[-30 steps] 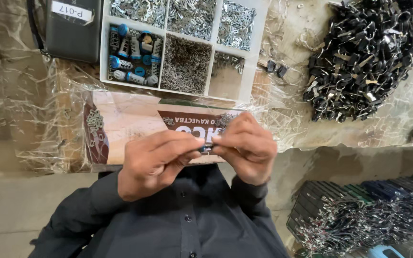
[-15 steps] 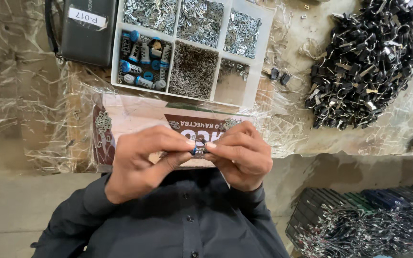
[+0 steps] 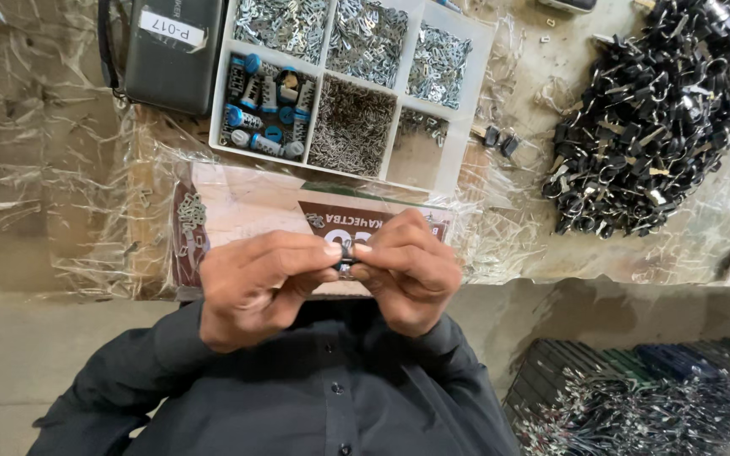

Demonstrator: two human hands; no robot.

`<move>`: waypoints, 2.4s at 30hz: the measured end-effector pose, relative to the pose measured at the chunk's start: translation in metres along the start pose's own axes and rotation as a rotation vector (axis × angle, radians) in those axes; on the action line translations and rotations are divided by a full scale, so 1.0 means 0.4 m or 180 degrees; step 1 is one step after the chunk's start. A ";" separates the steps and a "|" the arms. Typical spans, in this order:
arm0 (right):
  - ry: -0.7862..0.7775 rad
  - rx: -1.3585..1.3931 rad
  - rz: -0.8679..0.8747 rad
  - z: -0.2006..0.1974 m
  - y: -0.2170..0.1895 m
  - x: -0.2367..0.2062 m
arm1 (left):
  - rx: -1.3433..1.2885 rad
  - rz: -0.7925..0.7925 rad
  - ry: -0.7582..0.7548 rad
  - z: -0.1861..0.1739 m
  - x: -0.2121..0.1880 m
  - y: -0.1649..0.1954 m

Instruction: The person picks small metal clamp components from a compartment tray and from piles on the bench, fits a blue plastic insert into a black metal clamp body by hand, presses the parts together, and places the finished clamp onto a growing pile on the workbench, repeating the assembly cycle.

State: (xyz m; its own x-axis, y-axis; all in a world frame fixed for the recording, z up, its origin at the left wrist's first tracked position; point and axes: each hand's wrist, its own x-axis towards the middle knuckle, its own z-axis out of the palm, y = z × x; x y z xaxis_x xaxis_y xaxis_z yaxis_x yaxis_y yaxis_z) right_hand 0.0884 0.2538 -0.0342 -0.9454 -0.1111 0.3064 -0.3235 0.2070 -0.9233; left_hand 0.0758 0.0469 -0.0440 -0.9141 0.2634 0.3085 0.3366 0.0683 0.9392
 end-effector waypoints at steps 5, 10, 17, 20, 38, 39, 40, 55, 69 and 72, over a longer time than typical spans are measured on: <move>-0.0192 0.0348 0.0273 -0.004 0.007 -0.003 | -0.0916 -0.0688 -0.0125 -0.021 -0.025 -0.025; -0.0106 0.0510 0.0884 -0.006 -0.011 -0.021 | -0.1699 -0.1601 0.0094 -0.018 -0.035 -0.028; 0.0168 0.0886 0.0977 -0.007 -0.022 -0.036 | -0.0357 -0.0537 -0.0235 -0.021 -0.025 0.012; 0.0052 0.0853 0.0786 -0.004 -0.022 -0.032 | -0.0075 -0.0385 -0.0015 -0.007 -0.020 0.028; -0.0342 0.0486 0.1264 -0.079 0.013 -0.106 | 0.0618 -0.0376 -0.0348 0.112 -0.017 -0.013; -0.0356 0.0498 0.1413 -0.084 0.017 -0.116 | 0.0573 -0.0231 -0.0463 0.117 -0.013 -0.018; -0.0371 0.0516 0.1569 -0.090 0.022 -0.128 | 0.0527 -0.0095 -0.0579 0.121 -0.009 -0.021; 0.1872 -0.4220 0.0571 -0.513 0.000 -0.128 | 0.0412 -0.0363 -0.0787 0.112 0.035 -0.032; 0.0776 -0.2990 0.1132 -0.460 0.118 -0.108 | 0.0403 -0.0164 -0.0617 0.120 0.008 -0.001; 0.1030 -0.2364 0.0885 -0.430 0.077 -0.127 | 0.0405 -0.0105 -0.0592 0.121 0.009 0.002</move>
State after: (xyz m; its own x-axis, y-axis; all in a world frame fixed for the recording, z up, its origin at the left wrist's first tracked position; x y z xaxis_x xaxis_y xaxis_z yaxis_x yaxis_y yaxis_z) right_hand 0.1197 0.4330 -0.0383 -0.9223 0.2977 0.2466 0.0869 0.7812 -0.6182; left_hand 0.0836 0.0945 -0.0494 -0.8716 0.4310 0.2336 0.3438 0.1977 0.9180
